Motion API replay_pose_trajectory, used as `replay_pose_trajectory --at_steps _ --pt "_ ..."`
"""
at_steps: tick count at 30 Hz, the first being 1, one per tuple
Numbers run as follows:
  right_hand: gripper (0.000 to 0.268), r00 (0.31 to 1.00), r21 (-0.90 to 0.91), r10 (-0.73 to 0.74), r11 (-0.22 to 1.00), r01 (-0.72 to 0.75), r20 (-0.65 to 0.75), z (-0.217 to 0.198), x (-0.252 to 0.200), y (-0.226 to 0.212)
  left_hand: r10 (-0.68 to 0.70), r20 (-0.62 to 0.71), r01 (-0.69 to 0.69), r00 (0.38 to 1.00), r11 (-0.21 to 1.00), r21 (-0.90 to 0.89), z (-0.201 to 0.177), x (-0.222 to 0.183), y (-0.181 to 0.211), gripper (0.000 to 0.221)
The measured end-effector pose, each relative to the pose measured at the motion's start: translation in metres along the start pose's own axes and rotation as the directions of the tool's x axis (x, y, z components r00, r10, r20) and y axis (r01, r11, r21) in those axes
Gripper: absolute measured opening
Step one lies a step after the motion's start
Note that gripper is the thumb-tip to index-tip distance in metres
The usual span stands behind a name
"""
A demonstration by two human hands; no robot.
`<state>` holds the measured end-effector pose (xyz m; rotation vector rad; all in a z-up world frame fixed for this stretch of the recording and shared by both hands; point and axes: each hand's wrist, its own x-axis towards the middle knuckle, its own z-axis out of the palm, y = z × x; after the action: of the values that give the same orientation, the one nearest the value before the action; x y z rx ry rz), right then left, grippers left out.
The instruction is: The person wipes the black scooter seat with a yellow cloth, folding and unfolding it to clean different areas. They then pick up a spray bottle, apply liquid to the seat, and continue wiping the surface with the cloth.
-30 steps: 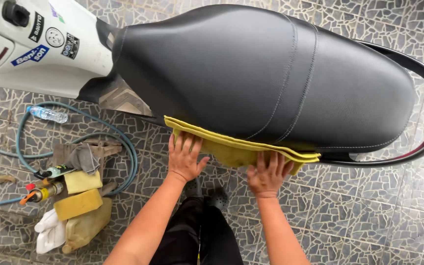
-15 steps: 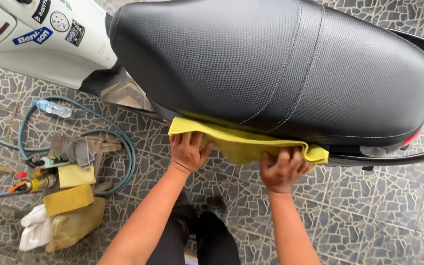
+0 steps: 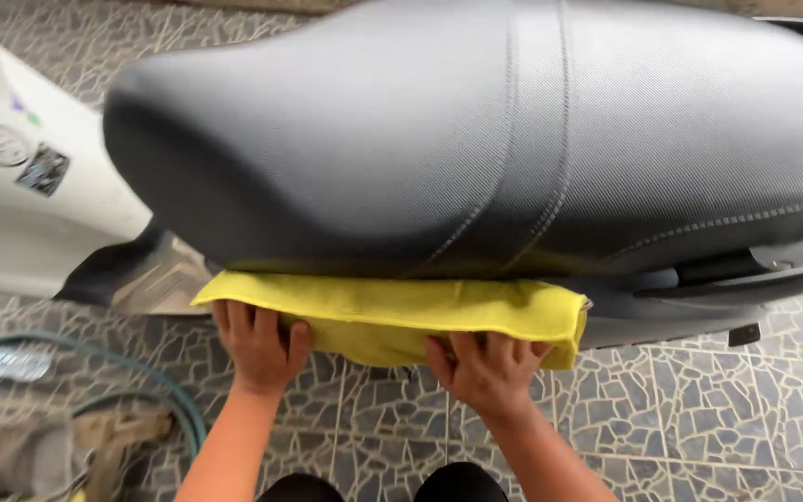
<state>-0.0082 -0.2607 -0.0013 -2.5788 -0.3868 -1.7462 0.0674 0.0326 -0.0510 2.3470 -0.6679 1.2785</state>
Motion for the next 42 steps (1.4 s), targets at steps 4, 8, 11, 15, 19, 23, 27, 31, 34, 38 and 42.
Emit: replay_pose_trajectory --at_steps 4,8,11,15,19,23,27,31,34,38,42 --pt "0.016 0.979 -0.253 -0.193 0.946 0.202 0.058 -0.009 -0.041 0.053 0.107 -0.079 -0.115 0.991 0.989 -0.096 0.015 0.042 0.057 0.048" --pt "0.035 0.986 -0.181 0.057 0.98 -0.086 -0.16 -0.013 -0.055 0.085 0.136 -0.113 -0.135 0.984 0.991 0.019 0.015 0.061 0.115 0.035" --pt "0.026 0.982 -0.178 0.012 0.983 -0.047 -0.191 -0.016 -0.054 0.088 0.172 -0.12 -0.168 0.978 0.985 0.039 0.015 0.06 0.113 0.035" --pt "0.049 0.971 -0.093 0.189 0.975 -0.204 -0.147 0.0 -0.042 0.032 0.104 -0.145 -0.086 0.984 0.989 0.12 0.02 0.043 0.067 0.041" --pt "0.052 0.978 0.044 0.16 0.987 -0.156 -0.133 0.032 -0.057 0.042 0.042 -0.139 -0.012 0.989 0.978 0.21 0.014 0.031 0.059 0.037" --pt "0.049 0.958 0.023 0.175 0.984 -0.174 -0.227 0.043 -0.1 0.112 0.215 -0.122 -0.186 0.969 0.959 0.213 0.042 0.041 0.101 0.033" --pt "0.06 0.879 -0.082 0.463 0.878 -0.473 -0.114 0.015 -0.098 0.15 0.229 -0.121 -0.217 0.966 0.971 0.103 0.07 0.068 0.158 0.037" --pt "0.062 0.91 -0.041 0.378 0.92 -0.389 -0.169 -0.007 -0.079 0.2 0.254 -0.118 -0.249 0.96 0.967 0.054 0.068 0.098 0.207 0.035" --pt "0.07 0.852 0.016 0.488 0.869 -0.495 -0.19 -0.003 -0.074 0.179 0.268 -0.07 -0.261 0.961 0.96 0.098 0.045 0.095 0.202 0.033" --pt "0.065 0.698 -0.017 0.699 0.705 -0.709 -0.156 0.037 -0.136 0.153 0.282 -0.155 -0.281 0.947 0.959 0.027 0.034 0.067 0.167 0.036" --pt "0.084 0.74 -0.083 0.669 0.735 -0.673 -0.069 0.045 -0.144 0.088 0.215 -0.164 -0.221 0.963 0.975 -0.02 0.032 0.032 0.102 0.041"
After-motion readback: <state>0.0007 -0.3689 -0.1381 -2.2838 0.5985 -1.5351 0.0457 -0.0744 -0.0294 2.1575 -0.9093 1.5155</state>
